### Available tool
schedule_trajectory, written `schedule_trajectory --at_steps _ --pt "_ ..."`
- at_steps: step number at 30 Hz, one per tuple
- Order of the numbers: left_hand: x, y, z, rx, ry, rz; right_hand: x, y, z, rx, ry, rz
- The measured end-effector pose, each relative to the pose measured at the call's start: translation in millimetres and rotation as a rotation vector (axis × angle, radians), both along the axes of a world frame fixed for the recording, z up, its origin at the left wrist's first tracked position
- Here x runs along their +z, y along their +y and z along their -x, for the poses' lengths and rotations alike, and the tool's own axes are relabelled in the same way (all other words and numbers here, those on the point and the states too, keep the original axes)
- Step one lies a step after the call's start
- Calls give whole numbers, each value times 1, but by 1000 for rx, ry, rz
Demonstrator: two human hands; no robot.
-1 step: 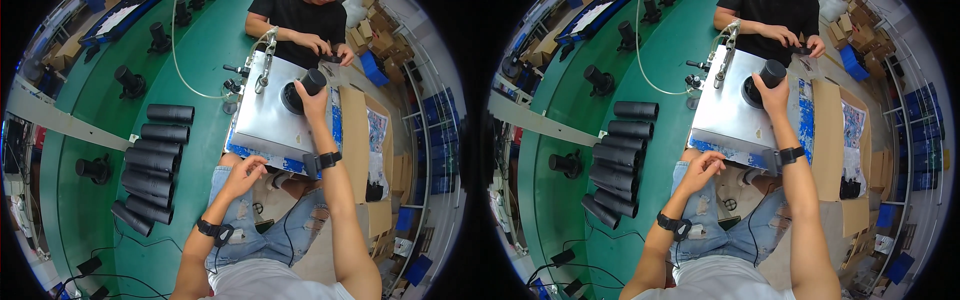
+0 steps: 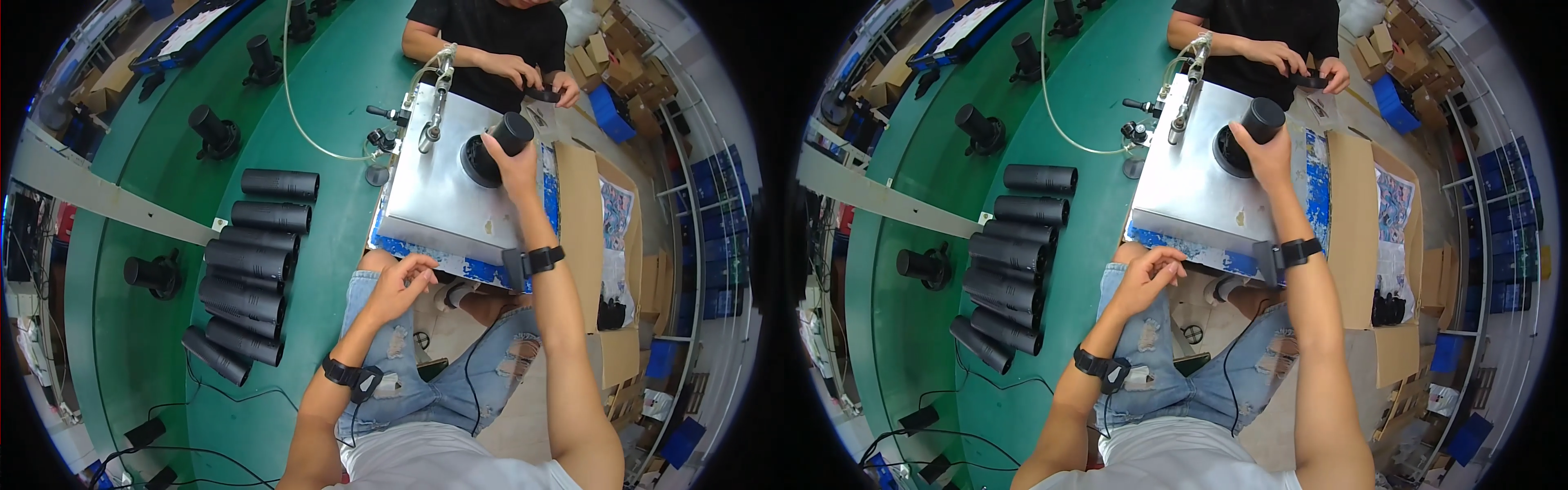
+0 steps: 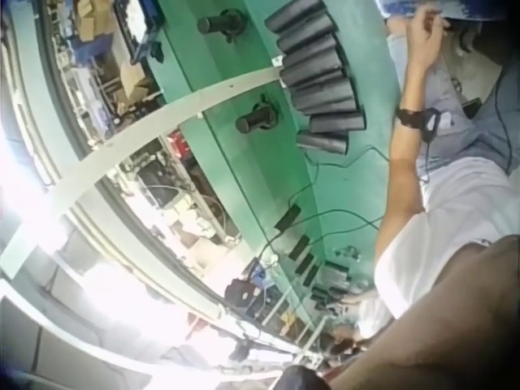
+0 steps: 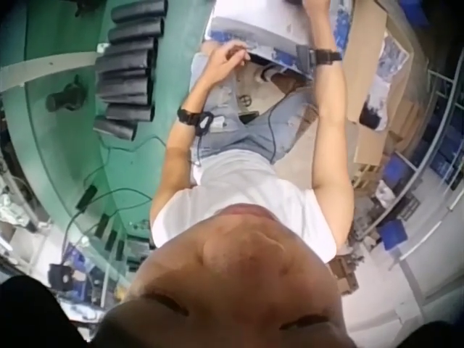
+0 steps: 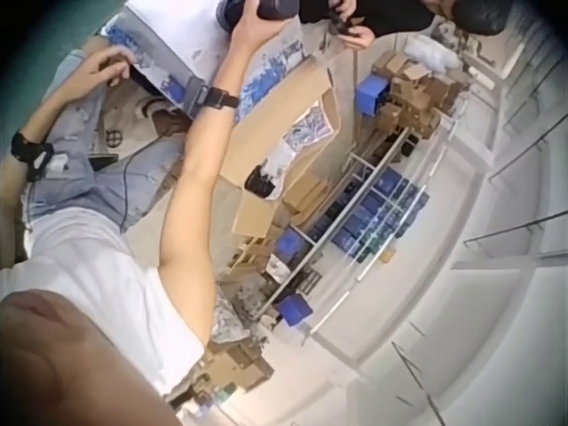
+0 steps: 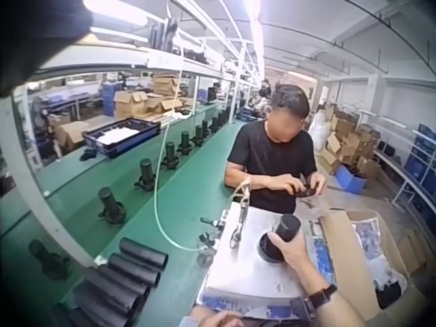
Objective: The person picks up a black cylinder, inserts it into a machine to press it down, and then fits a black ring onto the cylinder before placing the assembled unit on the table.
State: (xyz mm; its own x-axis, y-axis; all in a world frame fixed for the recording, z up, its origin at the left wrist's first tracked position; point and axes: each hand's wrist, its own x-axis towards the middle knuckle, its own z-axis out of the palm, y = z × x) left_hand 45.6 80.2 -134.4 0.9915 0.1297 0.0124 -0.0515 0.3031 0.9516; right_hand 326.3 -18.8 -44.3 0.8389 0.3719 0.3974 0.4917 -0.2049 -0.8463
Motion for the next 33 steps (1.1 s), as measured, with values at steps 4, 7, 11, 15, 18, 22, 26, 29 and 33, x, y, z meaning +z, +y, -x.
schedule_trajectory --at_steps 4,7,11,15,18,22,26,29,33 --pt "1 6 0 3 -31 12 -1 2 4 112 -50 -64" --pt "3 4 1 11 -52 20 -8 6 10 -30 -125 -24" --pt "22 14 2 72 -33 28 -12 16 20 -165 -213 -40" --pt "88 89 -64 511 -286 -214 -11 11 17 -206 -191 -35" --pt "83 157 -156 603 -192 -693 -11 10 18 -176 -184 -75" --pt "50 204 -221 406 275 -1316 -13 18 22 -140 -158 -92" --pt "34 207 -236 174 546 -1336 -11 16 23 -104 -115 -123" --pt "37 200 -234 159 589 -1286 -10 13 17 -102 -104 -110" --pt "38 212 -219 111 442 -1125 -5 14 23 -78 -134 -153"
